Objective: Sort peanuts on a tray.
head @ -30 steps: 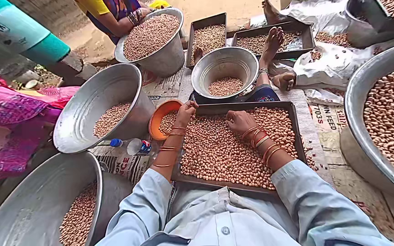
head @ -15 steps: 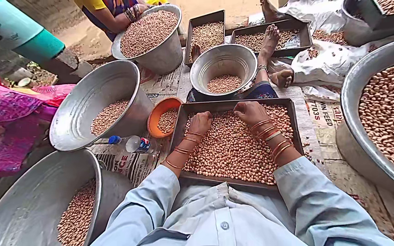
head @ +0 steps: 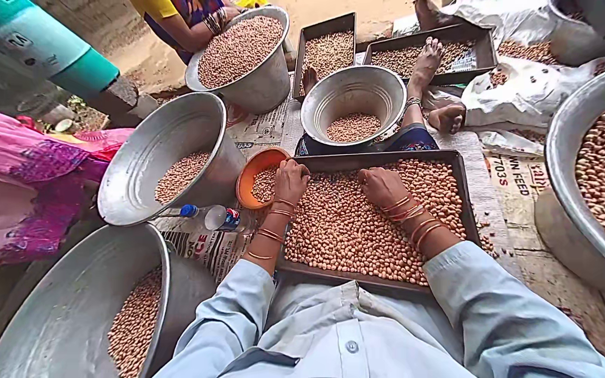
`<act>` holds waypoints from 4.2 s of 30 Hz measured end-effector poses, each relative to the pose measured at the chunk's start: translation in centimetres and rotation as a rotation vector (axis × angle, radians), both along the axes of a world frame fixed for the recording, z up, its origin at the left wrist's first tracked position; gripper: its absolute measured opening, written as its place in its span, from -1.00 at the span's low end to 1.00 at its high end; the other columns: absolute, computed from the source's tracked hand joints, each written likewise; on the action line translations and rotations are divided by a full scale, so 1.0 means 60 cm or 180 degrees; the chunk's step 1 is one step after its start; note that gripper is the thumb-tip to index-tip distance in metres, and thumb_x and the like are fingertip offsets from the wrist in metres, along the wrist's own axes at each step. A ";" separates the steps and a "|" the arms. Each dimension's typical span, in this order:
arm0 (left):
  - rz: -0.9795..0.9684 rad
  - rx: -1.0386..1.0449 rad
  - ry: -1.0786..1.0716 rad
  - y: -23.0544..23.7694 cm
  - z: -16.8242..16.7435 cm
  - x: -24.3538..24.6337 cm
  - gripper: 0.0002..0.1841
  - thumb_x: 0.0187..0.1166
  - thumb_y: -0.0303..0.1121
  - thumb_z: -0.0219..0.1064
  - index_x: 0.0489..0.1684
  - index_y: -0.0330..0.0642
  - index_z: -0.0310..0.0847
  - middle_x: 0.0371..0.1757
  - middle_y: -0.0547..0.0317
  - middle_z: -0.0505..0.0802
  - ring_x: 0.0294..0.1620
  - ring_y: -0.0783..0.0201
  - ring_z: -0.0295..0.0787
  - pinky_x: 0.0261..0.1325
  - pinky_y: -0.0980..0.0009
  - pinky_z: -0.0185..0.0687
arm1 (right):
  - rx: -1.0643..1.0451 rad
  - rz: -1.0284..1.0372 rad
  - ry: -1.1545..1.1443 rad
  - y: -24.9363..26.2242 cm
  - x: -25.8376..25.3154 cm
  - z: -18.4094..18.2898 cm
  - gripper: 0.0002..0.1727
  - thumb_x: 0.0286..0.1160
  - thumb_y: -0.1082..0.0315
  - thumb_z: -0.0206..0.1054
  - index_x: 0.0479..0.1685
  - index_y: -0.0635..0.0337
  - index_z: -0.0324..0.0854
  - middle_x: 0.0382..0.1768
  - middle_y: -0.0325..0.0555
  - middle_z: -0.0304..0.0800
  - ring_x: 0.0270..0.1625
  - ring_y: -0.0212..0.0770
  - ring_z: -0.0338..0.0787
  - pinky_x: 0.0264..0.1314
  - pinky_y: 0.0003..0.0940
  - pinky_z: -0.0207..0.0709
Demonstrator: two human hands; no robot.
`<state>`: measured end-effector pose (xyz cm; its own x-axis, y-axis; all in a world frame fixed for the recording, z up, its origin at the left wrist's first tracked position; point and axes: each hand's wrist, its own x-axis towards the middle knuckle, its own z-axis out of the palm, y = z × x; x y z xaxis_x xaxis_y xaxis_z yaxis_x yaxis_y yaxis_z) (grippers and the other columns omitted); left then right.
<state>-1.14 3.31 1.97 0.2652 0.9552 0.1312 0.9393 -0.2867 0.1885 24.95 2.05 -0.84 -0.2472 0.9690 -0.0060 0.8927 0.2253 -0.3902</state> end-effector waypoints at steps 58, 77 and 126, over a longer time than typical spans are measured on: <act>-0.0180 -0.1820 -0.2422 -0.032 0.059 0.071 -0.73 0.69 -0.59 -0.12 0.11 -0.30 0.49 -0.31 0.10 0.64 -0.45 0.35 0.53 -0.33 0.43 0.51 | -0.0429 0.0650 -0.0754 -0.027 0.024 0.054 -0.86 0.56 0.38 0.34 -0.23 0.24 0.77 -0.26 0.15 0.84 -0.08 0.22 0.85 -0.08 0.23 0.56; 0.0172 0.0322 -0.0130 -0.025 0.043 -0.045 -0.74 0.51 -0.40 0.48 0.09 -0.28 0.73 0.09 -0.38 0.76 0.17 -0.39 0.68 0.25 -0.33 0.54 | -0.1565 0.0202 0.3729 0.009 0.045 0.016 -0.74 0.66 0.30 -0.03 -0.29 0.05 0.57 -0.52 -0.38 0.60 -0.61 -0.54 0.47 -0.61 -0.64 0.29; -0.0435 -0.1112 -0.0140 -0.088 -0.042 -0.029 -0.86 0.58 -0.41 0.43 -0.04 -0.19 0.86 -0.03 -0.15 0.90 0.06 -0.16 0.85 0.22 -0.22 0.68 | -0.0835 0.0559 0.1318 -0.034 -0.040 0.027 -0.74 0.67 0.13 0.37 -0.05 0.12 0.83 -0.38 -0.05 0.80 -0.30 -0.07 0.73 -0.11 0.09 0.55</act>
<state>-2.89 -1.97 -0.57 0.3947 0.9005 -0.1822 0.8856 -0.3201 0.3364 22.57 0.03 0.75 -0.4390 0.8917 -0.1104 0.6091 0.2050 -0.7661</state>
